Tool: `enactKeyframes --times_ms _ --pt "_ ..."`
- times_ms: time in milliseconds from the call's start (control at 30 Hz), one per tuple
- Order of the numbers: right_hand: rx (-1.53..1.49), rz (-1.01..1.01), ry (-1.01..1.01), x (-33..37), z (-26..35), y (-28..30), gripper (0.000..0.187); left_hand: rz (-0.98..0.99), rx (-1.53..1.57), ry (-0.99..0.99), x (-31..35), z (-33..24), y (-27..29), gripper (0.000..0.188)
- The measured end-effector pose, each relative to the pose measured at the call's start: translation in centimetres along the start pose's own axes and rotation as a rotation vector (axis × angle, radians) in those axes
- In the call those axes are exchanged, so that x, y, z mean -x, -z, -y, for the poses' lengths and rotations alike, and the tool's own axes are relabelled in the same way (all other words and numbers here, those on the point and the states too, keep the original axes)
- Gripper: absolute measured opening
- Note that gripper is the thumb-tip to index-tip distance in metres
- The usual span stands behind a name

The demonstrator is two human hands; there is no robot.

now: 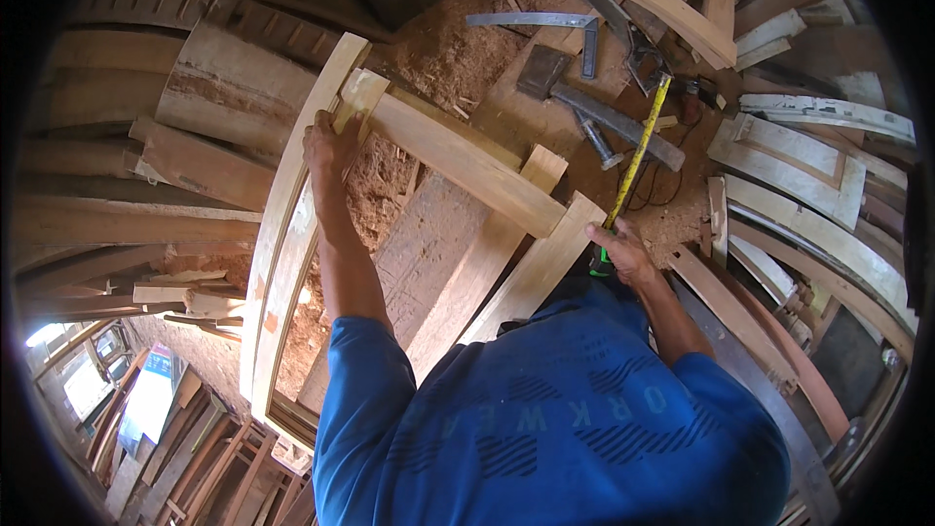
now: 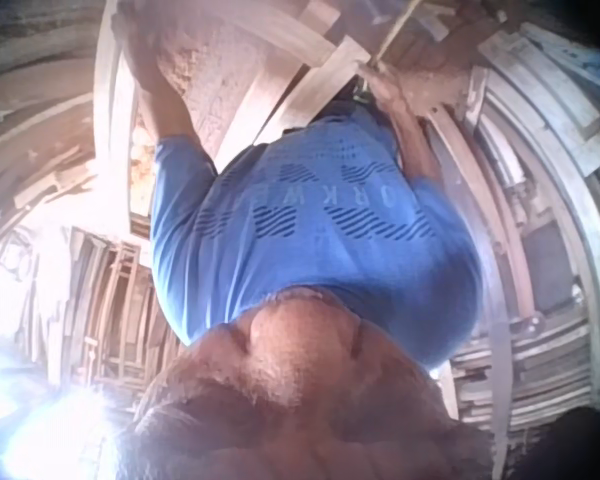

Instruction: The person marks a wooden plank using a square and a pencil, then carves a joint into the wood using a chisel and hammer. They fit the planks together to form a frame and measure the result with a tape measure.

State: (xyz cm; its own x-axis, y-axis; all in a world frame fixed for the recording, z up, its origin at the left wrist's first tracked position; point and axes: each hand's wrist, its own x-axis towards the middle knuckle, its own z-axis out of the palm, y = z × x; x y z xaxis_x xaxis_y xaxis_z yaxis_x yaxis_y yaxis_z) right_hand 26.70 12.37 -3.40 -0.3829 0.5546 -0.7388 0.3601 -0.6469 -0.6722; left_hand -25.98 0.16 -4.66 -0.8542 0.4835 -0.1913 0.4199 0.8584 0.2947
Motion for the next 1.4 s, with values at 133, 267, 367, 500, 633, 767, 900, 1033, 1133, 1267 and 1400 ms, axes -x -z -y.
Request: enactKeyframes --times_ms 133,267,367,500,633,767,900,1033,1133,1267,1400 --pt "0.062 0.008 -0.001 0.1 0.7 0.3 0.044 0.036 -0.029 -0.021 -0.4 -0.2 0.0 0.068" --pt "0.346 0.021 0.090 1.9 3.9 0.4 0.038 -0.068 -0.098 -0.135 -1.1 4.4 -2.6 0.067" --pt "0.482 -0.083 0.106 3.2 7.0 1.4 0.033 -0.069 -0.099 -0.196 -0.3 0.9 -1.5 0.065" --pt "0.458 -0.036 0.091 2.7 10.9 -0.4 0.028 -0.124 0.089 -0.210 0.0 1.6 -1.6 0.062" --pt "0.219 0.501 0.065 0.4 12.7 -5.7 0.046 -0.166 0.141 -0.214 -0.1 2.1 -2.6 0.063" --pt "0.857 0.566 0.316 -4.3 14.4 -14.5 0.040 -0.223 0.066 -0.276 0.1 2.8 -3.1 0.074" --pt "1.114 0.341 0.585 -8.0 14.1 -20.6 0.048 -0.090 0.052 -0.132 0.9 0.2 -1.5 0.080" --pt "1.132 0.395 0.407 -8.9 15.3 -24.8 0.050 -0.076 0.055 -0.113 1.1 1.0 -1.3 0.080" --pt "1.275 0.299 0.431 -7.8 16.4 -25.2 0.048 -0.098 0.088 -0.127 1.3 1.1 -1.5 0.081" --pt "1.230 0.280 0.434 -5.9 15.3 -22.9 0.047 -0.180 0.152 -0.198 1.2 0.9 -1.9 0.085" --pt "1.199 0.253 0.442 0.2 14.2 -16.2 0.042 -0.142 -0.002 -0.276 0.5 2.4 -2.5 0.083"
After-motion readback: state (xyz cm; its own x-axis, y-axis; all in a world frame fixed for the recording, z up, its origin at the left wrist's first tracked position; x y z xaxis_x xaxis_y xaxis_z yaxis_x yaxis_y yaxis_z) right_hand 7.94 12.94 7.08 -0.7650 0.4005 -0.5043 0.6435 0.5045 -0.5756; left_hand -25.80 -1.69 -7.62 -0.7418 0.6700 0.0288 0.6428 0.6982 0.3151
